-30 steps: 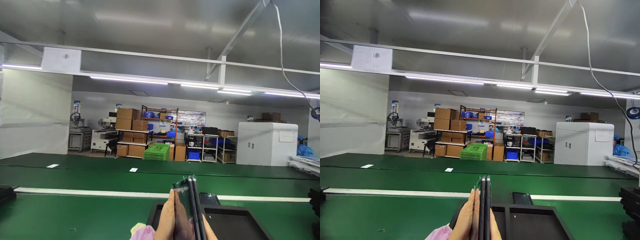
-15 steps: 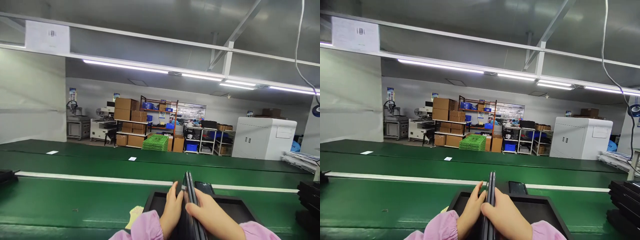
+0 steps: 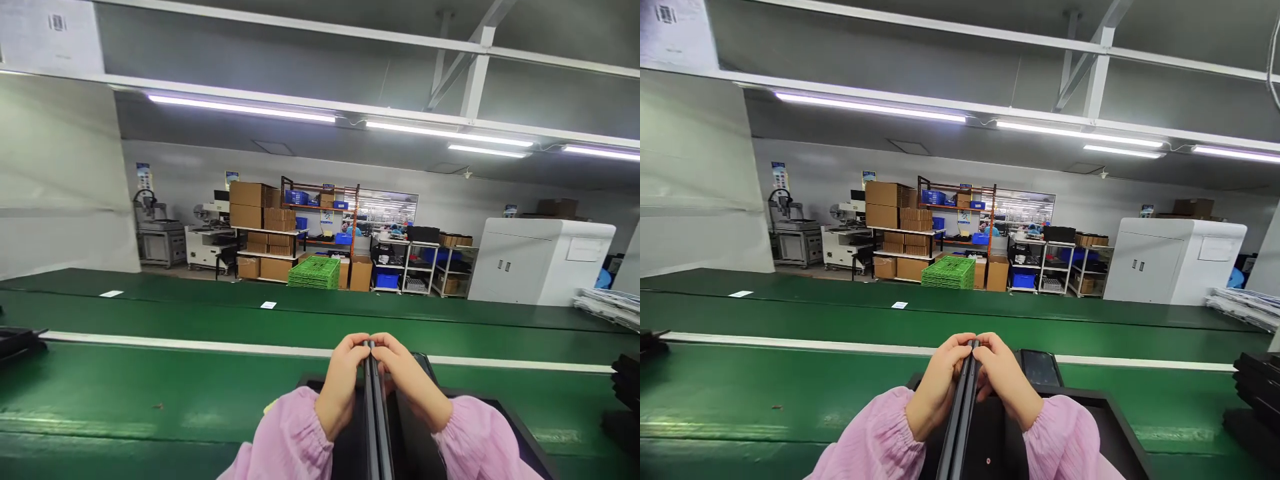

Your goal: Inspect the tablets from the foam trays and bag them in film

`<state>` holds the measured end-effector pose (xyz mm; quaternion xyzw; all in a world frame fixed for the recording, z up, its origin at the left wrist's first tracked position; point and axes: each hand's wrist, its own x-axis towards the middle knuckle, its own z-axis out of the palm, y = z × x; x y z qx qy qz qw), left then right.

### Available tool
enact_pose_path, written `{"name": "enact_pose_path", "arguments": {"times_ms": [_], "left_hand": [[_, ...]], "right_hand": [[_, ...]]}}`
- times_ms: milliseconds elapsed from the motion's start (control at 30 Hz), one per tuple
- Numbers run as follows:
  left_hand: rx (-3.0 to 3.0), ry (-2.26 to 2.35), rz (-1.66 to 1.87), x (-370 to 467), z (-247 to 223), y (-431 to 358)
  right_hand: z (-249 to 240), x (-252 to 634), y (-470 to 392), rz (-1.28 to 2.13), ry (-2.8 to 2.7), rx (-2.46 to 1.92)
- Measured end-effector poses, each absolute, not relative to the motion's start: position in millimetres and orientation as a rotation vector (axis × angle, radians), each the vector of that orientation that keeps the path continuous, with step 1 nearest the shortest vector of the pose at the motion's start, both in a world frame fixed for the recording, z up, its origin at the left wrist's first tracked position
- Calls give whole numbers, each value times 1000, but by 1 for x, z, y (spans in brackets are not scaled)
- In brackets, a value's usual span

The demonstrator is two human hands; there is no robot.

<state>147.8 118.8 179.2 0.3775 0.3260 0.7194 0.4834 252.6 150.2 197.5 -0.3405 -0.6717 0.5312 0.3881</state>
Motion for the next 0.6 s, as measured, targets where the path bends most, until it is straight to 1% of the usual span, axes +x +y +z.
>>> {"name": "enact_pose_path", "arguments": {"times_ms": [100,267,367,600], "left_hand": [[949,808,1722,145,182,116],[973,810,1652,147,186,112],[981,777,1607,148,187,111],[990,819,1629,148,188,109]], "right_hand": [[196,254,149,1470,-1677,-770],[195,258,148,1554,-1621,-663],[194,259,147,1577,-1620,-632],[193,259,150,1586,-1580,-609]]}}
